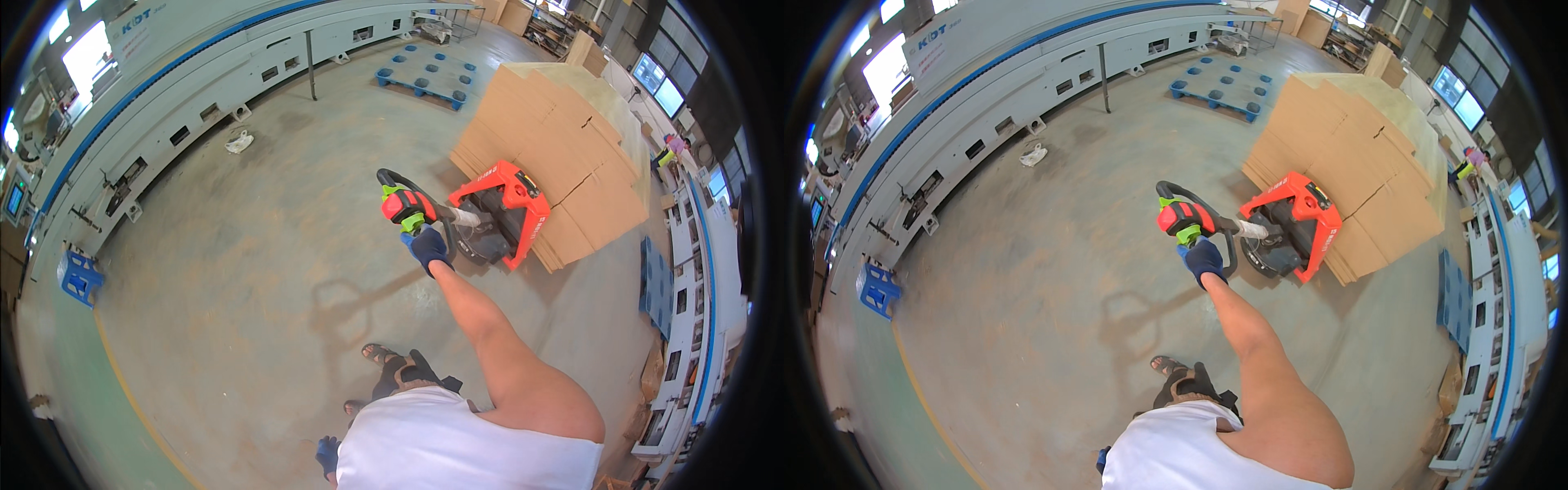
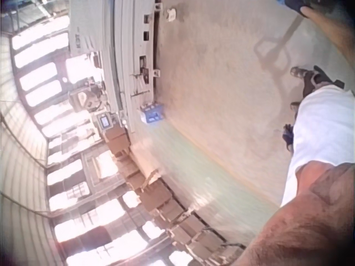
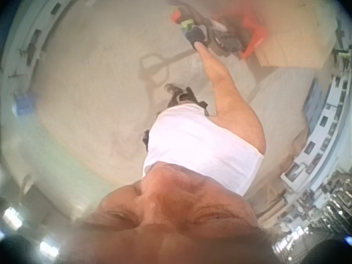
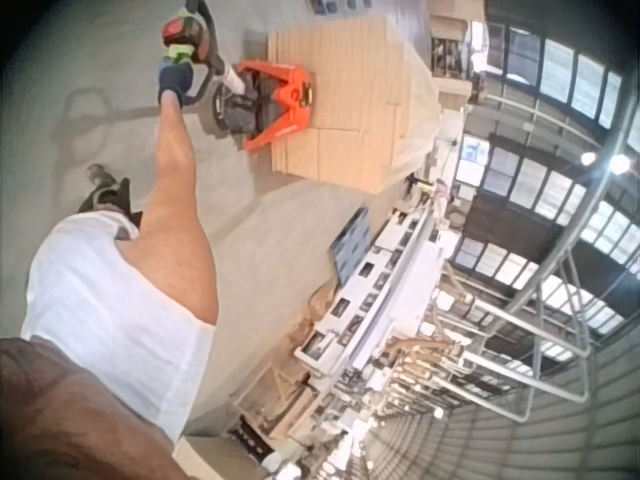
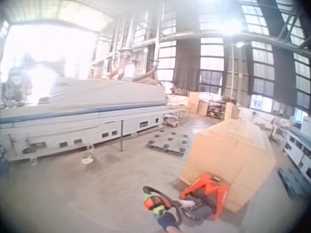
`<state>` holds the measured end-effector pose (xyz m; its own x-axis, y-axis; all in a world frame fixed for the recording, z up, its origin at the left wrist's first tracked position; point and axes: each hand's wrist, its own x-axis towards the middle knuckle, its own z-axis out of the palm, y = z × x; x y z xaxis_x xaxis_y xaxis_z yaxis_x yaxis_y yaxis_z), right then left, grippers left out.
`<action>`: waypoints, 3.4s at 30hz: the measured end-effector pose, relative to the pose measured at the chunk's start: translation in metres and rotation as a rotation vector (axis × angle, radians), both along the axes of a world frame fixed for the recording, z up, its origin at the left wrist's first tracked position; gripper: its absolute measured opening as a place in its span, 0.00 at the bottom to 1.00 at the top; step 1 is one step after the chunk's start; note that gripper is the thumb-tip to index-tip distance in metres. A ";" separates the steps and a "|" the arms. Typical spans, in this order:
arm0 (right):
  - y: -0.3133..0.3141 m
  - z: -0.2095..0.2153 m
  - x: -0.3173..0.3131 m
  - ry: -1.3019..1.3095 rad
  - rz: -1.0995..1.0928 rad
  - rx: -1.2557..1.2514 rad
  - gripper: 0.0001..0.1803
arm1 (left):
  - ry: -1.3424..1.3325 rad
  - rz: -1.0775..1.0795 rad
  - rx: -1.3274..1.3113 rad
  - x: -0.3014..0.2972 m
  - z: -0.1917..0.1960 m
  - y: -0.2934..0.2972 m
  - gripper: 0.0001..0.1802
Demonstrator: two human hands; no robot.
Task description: The person moves a stack of large plywood boards across a factory floor using a red electric pallet jack, steering the jack with a handle and pushing against the stack of boards to align them.
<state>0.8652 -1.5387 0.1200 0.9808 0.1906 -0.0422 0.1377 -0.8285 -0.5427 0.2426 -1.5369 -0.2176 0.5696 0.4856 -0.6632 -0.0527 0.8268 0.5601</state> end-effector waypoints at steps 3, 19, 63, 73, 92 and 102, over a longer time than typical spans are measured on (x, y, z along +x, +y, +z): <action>-0.005 -0.008 0.006 0.000 0.003 0.008 0.31 | 0.174 -0.075 0.036 0.013 0.017 -0.001 0.18; -0.010 -0.019 0.008 0.116 0.050 0.103 0.29 | 0.476 -0.003 -0.100 0.031 0.086 0.025 0.27; -0.124 -0.008 -0.096 0.058 0.044 0.029 0.36 | 0.129 -0.344 0.255 0.061 -0.018 0.103 0.20; -0.153 -0.007 -0.103 0.028 0.120 -0.012 0.32 | 0.112 -0.614 0.312 0.074 -0.022 0.126 0.23; -0.178 -0.006 -0.086 0.106 0.162 0.127 0.49 | 0.054 -0.698 0.421 0.082 0.001 0.113 0.14; -0.169 0.015 -0.104 0.295 0.131 0.134 0.51 | 0.418 -0.480 0.181 0.235 0.141 0.127 0.14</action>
